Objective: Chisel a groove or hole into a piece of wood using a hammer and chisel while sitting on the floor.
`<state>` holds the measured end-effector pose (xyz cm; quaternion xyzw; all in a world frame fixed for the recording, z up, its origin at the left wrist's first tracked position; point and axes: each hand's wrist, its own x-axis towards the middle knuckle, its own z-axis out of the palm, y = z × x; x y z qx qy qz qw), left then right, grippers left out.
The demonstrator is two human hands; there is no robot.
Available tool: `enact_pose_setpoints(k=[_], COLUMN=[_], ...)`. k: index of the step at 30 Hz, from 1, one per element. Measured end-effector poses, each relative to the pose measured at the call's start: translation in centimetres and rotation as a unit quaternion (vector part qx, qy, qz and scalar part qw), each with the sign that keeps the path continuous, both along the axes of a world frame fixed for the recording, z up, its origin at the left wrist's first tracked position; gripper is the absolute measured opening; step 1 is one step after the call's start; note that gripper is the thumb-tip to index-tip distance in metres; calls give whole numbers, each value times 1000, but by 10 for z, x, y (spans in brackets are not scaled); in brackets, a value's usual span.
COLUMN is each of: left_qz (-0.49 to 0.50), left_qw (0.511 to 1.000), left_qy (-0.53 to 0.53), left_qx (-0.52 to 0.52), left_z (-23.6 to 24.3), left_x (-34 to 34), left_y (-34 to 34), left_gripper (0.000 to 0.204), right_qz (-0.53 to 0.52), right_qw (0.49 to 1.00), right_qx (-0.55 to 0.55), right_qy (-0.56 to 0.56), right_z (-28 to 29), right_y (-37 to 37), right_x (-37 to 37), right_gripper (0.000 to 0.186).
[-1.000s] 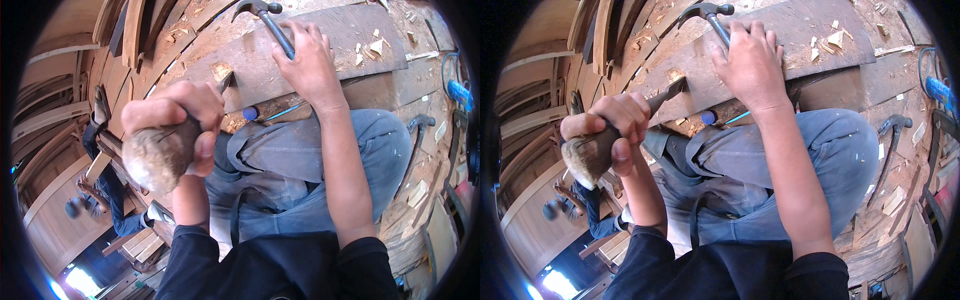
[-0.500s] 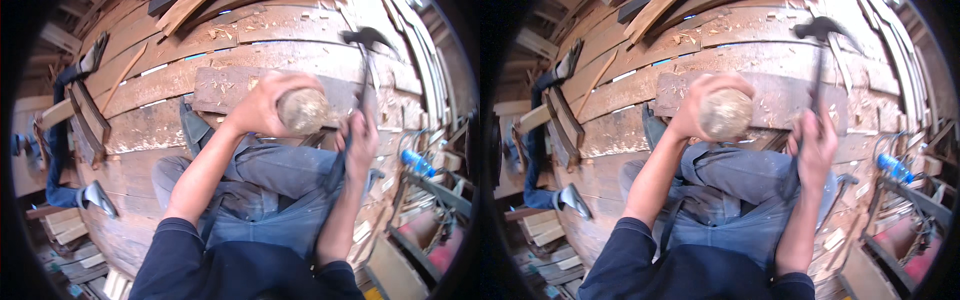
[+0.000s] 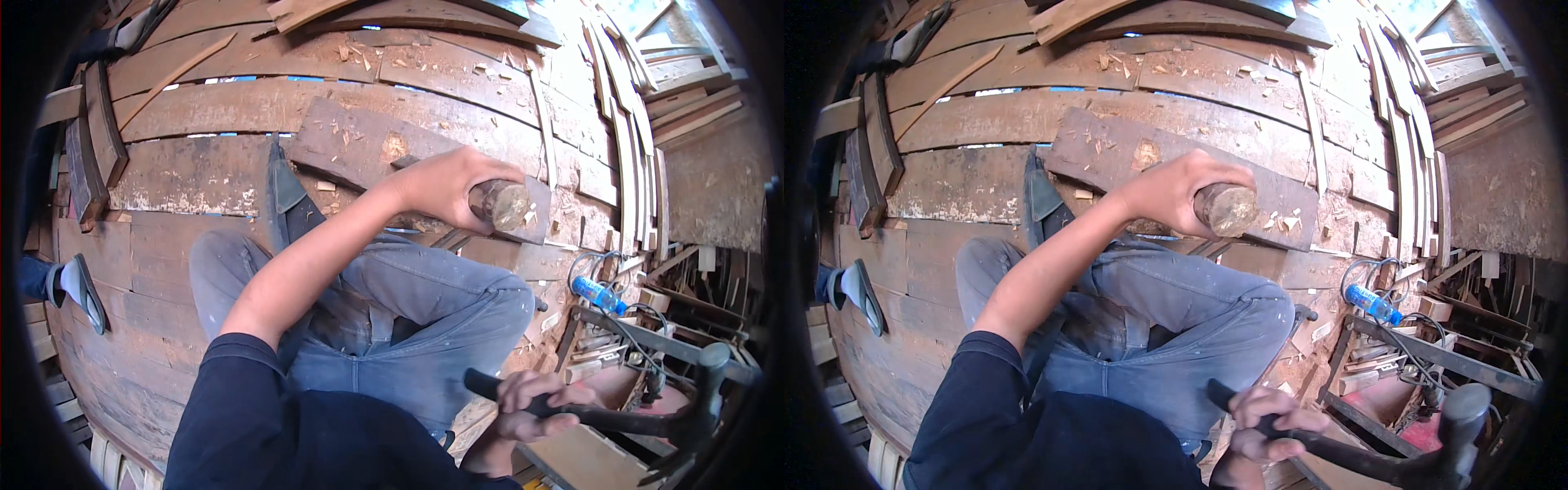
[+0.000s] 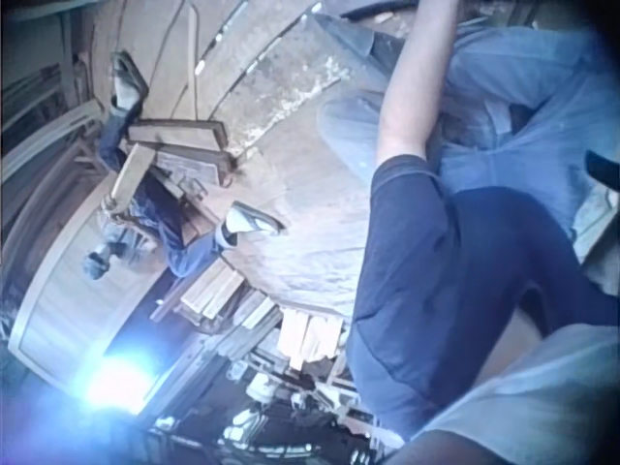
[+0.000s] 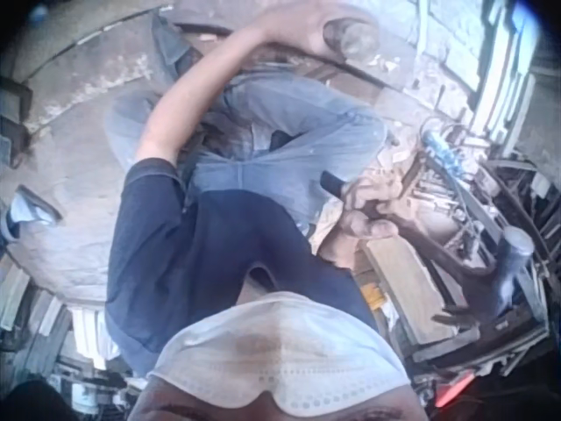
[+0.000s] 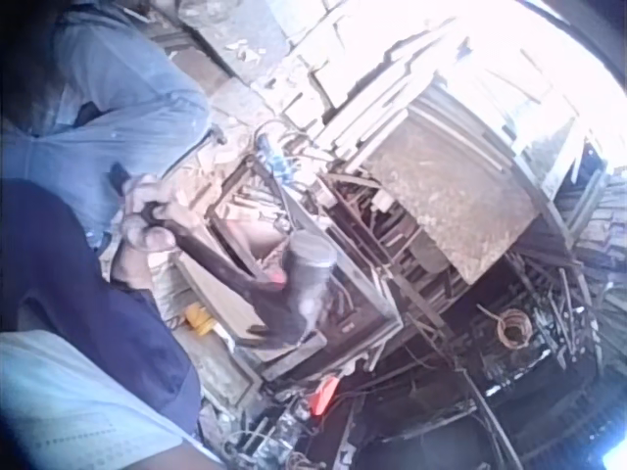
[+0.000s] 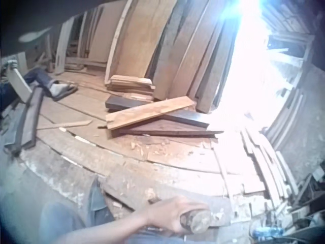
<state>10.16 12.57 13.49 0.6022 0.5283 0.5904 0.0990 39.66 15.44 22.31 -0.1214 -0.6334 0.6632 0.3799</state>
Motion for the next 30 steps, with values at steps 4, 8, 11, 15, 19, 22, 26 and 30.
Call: enact_pose_setpoints(k=[4,8,11,15,19,22,26,30], left_qz=[2,16,4,-11,-8,0,-5,20], left_qw=[1000,999,999,999,998,998,999,997], left_qy=[16,32,34,15,31,31,25,39], left_qx=[-8,5,-12,-30,-63,-49,-43,-55], left_z=[1,-2,-4,-8,-8,-11,-16,-17], left_x=[0,5,7,10,20,23,24,27], left_y=[0,2,4,6,8,8,13,10], left_gripper=[58,58,59,56,51,51,50,49], right_qz=[73,49,-12,37,12,-43,35,-61], right_qw=[962,989,997,925,978,990,924,970], right_qx=[-61,-15,-9,-203,-114,-67,-200,-142], right_qy=[-257,-139,-71,-319,-173,-121,-323,-189], right_z=[-34,-15,-8,-21,-21,-18,-28,-23], right_y=[-6,-5,-13,-14,-12,-17,-17,-7], right_x=[-4,-11,-2,-3,19,17,10,27], right_gripper=[22,33,38,35,36,38,40,41])
